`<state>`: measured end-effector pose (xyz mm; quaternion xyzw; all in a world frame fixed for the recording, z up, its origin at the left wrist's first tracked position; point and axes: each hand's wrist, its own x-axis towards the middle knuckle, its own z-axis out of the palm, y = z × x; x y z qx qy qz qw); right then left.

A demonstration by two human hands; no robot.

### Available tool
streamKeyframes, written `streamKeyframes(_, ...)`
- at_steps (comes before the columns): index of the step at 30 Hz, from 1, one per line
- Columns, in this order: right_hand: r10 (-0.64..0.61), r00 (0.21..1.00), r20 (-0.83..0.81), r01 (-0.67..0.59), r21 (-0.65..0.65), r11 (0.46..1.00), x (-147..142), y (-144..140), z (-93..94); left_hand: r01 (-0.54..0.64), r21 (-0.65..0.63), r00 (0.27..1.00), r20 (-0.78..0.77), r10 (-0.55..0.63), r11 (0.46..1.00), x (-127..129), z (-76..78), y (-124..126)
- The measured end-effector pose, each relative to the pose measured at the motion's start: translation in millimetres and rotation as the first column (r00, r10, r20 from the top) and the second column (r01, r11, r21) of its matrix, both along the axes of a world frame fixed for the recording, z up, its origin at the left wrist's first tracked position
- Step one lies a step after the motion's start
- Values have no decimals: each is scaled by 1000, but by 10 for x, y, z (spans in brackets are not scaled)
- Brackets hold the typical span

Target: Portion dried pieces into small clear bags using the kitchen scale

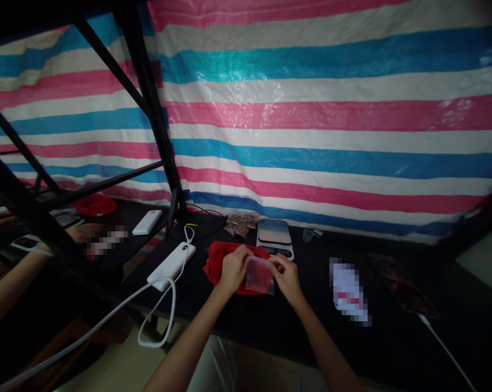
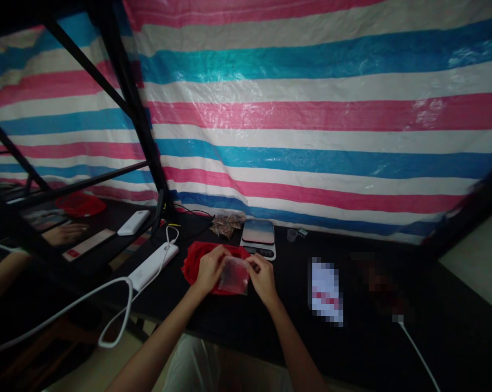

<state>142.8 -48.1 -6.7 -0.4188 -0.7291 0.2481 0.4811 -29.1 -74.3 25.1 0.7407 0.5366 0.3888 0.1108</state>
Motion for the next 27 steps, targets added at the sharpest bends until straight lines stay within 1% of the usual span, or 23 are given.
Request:
streamKeyframes(3, -26, 999, 30, 25, 10, 1000, -13, -11, -6, -30, 15, 991, -127, 31, 999, 48, -48, -2)
streamKeyframes(5, -50, 997, 61, 49, 22, 999, -10, -26, -9, -17, 25, 988, -155, 20, 1000, 76, -77, 5)
streamKeyframes(7, -64, 995, 80, 62, 34, 998, 0, -44, -12, 25, 24, 992, -126, -22, 999, 90, -87, 11)
streamKeyframes(10, -57, 996, 68, 54, 37, 998, 18, -63, -14, 79, 3, 996, -46, -79, 997, 88, -59, 7)
streamKeyframes(14, -21, 998, 67, 18, 49, 999, 28, -66, -15, 95, -21, 995, -9, -95, 995, 86, -2, -32)
streamKeyframes(17, -11, 997, 80, 7, 42, 999, 30, -63, -14, 101, -21, 994, -33, -102, 995, 86, -18, -59)
streamKeyframes(22, 8, 995, 100, -12, 42, 999, 28, -74, -1, 138, -28, 986, -91, -140, 990, 50, -102, -46)
streamKeyframes(27, -9, 993, 116, 5, 39, 999, 0, -100, 4, 92, -13, 982, -162, -93, 996, 47, -139, -25)
